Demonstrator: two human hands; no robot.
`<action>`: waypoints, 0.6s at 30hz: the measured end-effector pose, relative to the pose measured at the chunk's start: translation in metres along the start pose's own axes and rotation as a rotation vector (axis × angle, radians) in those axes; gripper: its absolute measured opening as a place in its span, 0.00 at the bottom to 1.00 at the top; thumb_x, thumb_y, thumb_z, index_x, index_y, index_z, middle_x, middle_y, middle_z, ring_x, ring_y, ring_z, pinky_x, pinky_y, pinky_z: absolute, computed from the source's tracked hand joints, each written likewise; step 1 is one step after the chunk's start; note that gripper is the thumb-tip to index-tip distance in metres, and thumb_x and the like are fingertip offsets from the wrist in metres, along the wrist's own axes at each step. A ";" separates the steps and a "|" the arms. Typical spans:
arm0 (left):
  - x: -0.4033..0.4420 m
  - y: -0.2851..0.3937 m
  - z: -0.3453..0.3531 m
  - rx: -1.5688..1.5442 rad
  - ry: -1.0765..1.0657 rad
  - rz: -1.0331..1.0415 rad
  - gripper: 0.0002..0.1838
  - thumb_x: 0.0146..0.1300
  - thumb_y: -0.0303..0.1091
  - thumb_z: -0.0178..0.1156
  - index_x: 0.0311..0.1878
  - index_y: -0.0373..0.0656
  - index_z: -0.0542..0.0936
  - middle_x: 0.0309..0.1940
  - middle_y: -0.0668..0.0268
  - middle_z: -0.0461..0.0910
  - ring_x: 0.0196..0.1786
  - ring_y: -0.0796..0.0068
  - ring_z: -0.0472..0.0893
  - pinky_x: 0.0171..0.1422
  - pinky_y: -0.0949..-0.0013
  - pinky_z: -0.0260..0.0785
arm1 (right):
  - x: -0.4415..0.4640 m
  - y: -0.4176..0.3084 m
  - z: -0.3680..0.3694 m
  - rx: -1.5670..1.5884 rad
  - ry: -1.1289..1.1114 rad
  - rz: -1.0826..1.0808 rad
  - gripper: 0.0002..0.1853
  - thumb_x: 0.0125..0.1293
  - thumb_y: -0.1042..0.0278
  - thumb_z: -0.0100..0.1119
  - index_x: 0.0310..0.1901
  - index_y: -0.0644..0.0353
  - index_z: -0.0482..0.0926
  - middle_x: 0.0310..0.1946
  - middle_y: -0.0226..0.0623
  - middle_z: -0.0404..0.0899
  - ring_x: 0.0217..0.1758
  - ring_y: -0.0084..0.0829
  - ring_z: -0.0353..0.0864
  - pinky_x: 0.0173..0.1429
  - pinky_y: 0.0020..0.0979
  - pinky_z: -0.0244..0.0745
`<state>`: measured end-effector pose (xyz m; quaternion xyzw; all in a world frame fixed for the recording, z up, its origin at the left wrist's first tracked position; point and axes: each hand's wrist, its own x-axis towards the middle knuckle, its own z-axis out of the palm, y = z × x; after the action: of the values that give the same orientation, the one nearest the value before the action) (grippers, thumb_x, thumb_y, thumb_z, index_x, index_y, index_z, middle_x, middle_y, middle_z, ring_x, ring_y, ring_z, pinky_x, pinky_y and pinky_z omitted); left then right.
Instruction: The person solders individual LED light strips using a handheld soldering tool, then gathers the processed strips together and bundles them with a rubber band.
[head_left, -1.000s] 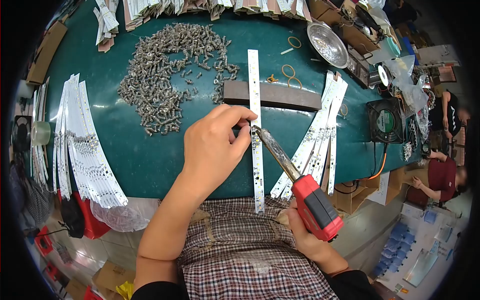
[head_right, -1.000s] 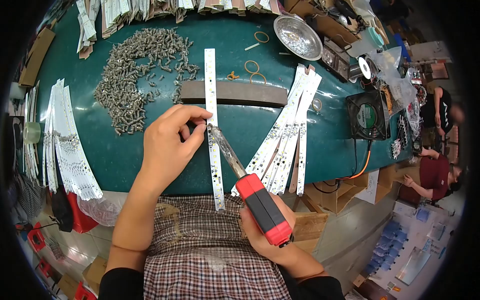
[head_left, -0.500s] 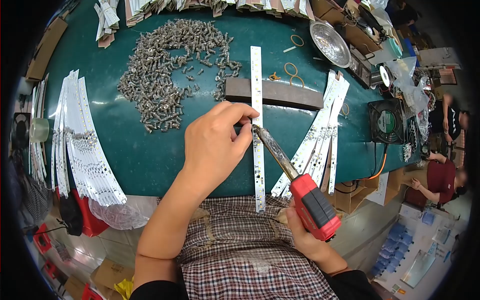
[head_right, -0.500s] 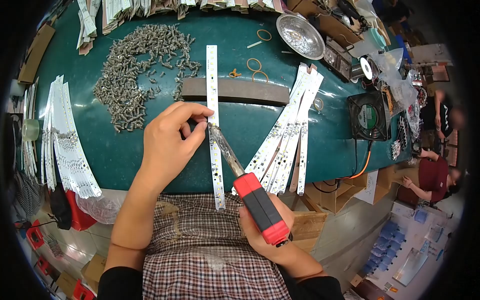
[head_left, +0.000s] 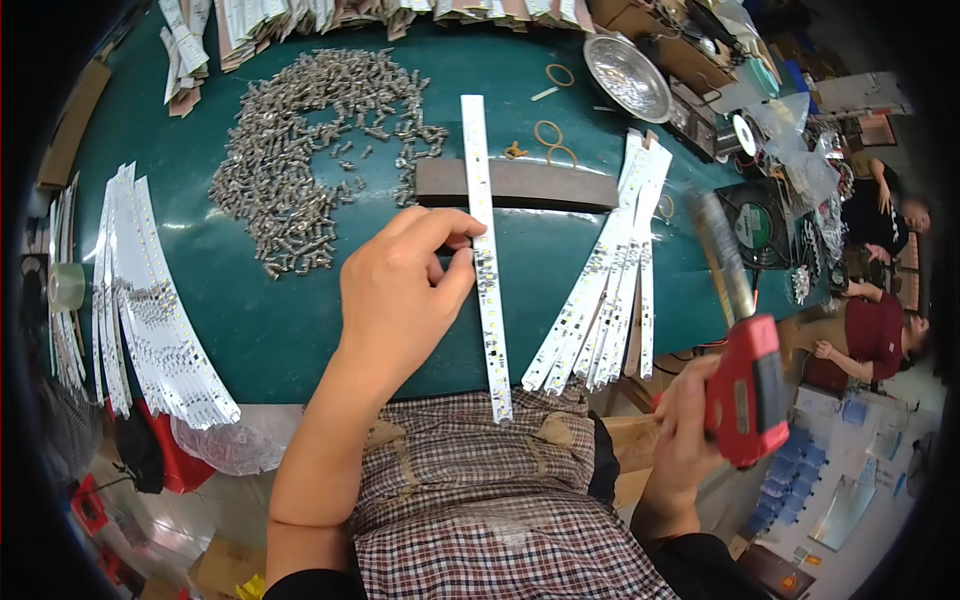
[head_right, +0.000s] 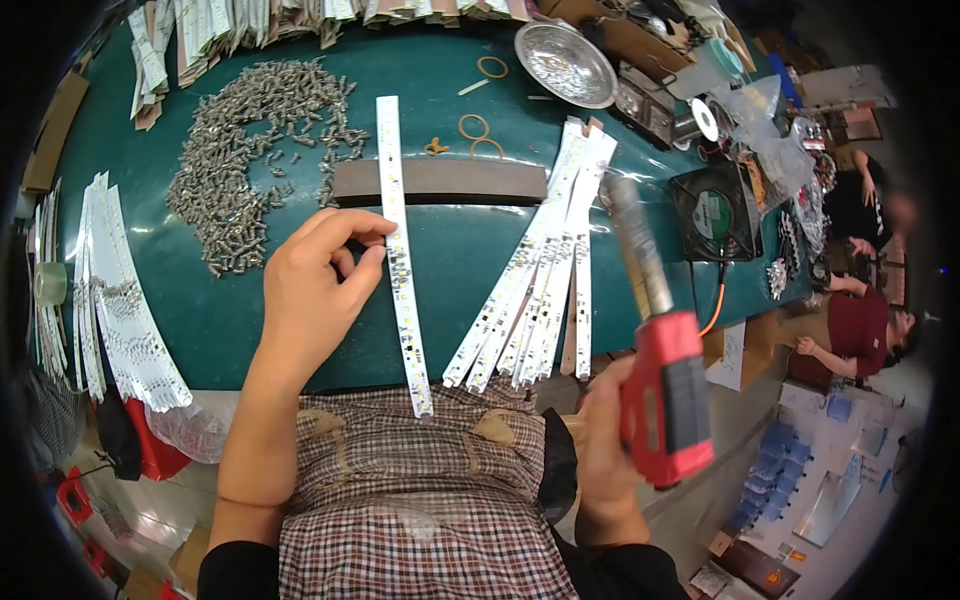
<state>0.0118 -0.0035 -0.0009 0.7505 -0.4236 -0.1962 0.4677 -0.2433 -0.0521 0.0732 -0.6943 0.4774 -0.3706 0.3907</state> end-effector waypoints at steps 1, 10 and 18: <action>0.000 0.000 0.000 0.006 0.009 -0.001 0.10 0.57 0.27 0.66 0.43 0.48 0.86 0.34 0.71 0.83 0.23 0.79 0.79 0.32 0.71 0.71 | 0.008 -0.002 -0.004 -0.041 0.059 0.035 0.06 0.72 0.77 0.57 0.47 0.62 0.73 0.32 0.31 0.75 0.27 0.18 0.73 0.34 0.19 0.70; -0.010 0.009 0.000 0.045 -0.094 0.084 0.30 0.50 0.26 0.74 0.60 0.46 0.80 0.52 0.65 0.79 0.30 0.80 0.81 0.34 0.76 0.73 | 0.065 0.039 0.010 -0.637 0.053 -0.391 0.24 0.58 0.76 0.75 0.53 0.63 0.73 0.40 0.33 0.78 0.39 0.27 0.78 0.47 0.29 0.75; -0.017 0.036 -0.019 -0.229 -0.069 -0.036 0.32 0.53 0.17 0.70 0.64 0.44 0.78 0.58 0.62 0.74 0.33 0.79 0.84 0.34 0.77 0.77 | 0.085 0.033 0.054 -0.717 0.009 -0.385 0.31 0.50 0.67 0.81 0.53 0.62 0.73 0.44 0.44 0.77 0.44 0.48 0.81 0.48 0.41 0.76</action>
<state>-0.0005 0.0129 0.0375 0.6925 -0.4008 -0.2776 0.5317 -0.1844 -0.1308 0.0332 -0.8617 0.4392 -0.2501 0.0454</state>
